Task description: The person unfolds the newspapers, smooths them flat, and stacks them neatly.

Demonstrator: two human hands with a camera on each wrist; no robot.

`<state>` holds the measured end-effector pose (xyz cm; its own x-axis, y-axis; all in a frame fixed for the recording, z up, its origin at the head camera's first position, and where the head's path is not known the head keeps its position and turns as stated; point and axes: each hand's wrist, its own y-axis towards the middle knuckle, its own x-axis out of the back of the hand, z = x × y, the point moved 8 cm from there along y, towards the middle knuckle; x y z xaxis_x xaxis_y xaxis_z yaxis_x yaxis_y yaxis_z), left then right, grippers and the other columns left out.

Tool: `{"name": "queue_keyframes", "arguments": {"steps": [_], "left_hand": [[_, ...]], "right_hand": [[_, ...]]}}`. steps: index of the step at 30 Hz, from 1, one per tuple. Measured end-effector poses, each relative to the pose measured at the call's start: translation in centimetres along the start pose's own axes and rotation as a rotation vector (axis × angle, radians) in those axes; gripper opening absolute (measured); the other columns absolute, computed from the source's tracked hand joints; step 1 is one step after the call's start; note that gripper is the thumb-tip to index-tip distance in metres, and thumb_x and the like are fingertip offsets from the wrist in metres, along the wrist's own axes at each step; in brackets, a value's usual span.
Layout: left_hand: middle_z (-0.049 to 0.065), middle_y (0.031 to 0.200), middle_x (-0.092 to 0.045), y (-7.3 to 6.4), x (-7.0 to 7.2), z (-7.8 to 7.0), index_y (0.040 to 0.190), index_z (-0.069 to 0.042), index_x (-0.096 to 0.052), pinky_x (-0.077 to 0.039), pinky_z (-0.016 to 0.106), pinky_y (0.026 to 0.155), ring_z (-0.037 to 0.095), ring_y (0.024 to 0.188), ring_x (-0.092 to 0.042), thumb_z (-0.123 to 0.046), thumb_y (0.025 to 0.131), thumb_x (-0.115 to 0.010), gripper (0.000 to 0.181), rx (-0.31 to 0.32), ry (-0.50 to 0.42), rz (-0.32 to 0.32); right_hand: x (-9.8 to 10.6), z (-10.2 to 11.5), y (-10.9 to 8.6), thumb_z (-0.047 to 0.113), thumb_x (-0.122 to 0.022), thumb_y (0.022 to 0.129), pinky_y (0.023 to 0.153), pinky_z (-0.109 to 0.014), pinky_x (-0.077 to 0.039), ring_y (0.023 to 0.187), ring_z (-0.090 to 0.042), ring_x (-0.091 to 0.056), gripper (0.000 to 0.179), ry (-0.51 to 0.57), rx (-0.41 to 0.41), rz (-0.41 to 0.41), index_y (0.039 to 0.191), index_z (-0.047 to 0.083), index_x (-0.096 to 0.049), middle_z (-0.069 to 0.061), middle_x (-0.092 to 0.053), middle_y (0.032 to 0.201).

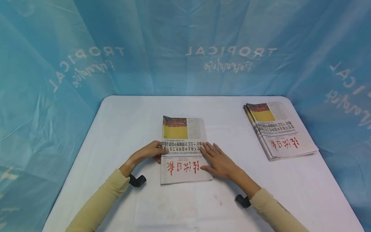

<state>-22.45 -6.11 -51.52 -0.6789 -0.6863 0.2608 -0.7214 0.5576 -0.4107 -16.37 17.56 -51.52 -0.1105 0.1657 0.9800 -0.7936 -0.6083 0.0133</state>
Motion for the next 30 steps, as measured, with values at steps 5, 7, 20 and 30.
{"name": "queue_keyframes", "arguments": {"steps": [5,7,20,30], "left_hand": [[0.016,0.08,-0.073,-0.3,0.2,0.5,0.109,0.009,-0.061,-0.053,0.026,0.052,0.01,0.049,-0.061,-0.013,0.097,-0.06,0.025,0.012,0.027,-0.038],[0.014,0.075,-0.072,-0.4,0.3,0.7,0.111,0.008,-0.058,-0.053,0.027,0.051,0.011,0.048,-0.061,-0.015,0.096,-0.061,0.028,0.03,0.041,-0.057],[0.013,0.08,-0.069,2.0,4.2,-0.6,0.132,0.006,-0.046,-0.051,0.028,0.052,0.015,0.051,-0.063,-0.026,0.098,-0.06,0.049,0.046,0.195,-0.265],[0.019,0.088,-0.07,4.9,6.4,-2.1,0.139,0.007,-0.038,-0.052,0.03,0.057,0.016,0.057,-0.064,-0.027,0.098,-0.058,0.057,0.02,0.213,-0.301]], "right_hand": [[-0.3,0.0,-0.7,0.053,-0.053,0.096,0.119,-0.045,-0.017,0.149,-0.032,-0.02,0.08,0.033,-0.02,0.022,0.154,0.004,-0.026,-0.014,-0.021,0.161],[-0.5,0.0,-1.0,0.053,-0.051,0.097,0.119,-0.044,-0.018,0.15,-0.031,-0.019,0.08,0.051,-0.023,0.043,0.154,0.005,-0.024,-0.013,-0.019,0.162],[-0.6,-0.3,-0.8,0.054,-0.049,0.098,0.12,-0.044,-0.018,0.15,-0.029,-0.016,0.08,0.04,-0.042,0.045,0.155,0.006,-0.021,-0.012,-0.015,0.163],[-0.4,0.0,-1.2,0.052,-0.052,0.097,0.117,-0.046,-0.025,0.148,-0.032,-0.023,0.079,0.016,-0.03,-0.009,0.153,0.003,-0.027,-0.015,-0.022,0.161]]}}
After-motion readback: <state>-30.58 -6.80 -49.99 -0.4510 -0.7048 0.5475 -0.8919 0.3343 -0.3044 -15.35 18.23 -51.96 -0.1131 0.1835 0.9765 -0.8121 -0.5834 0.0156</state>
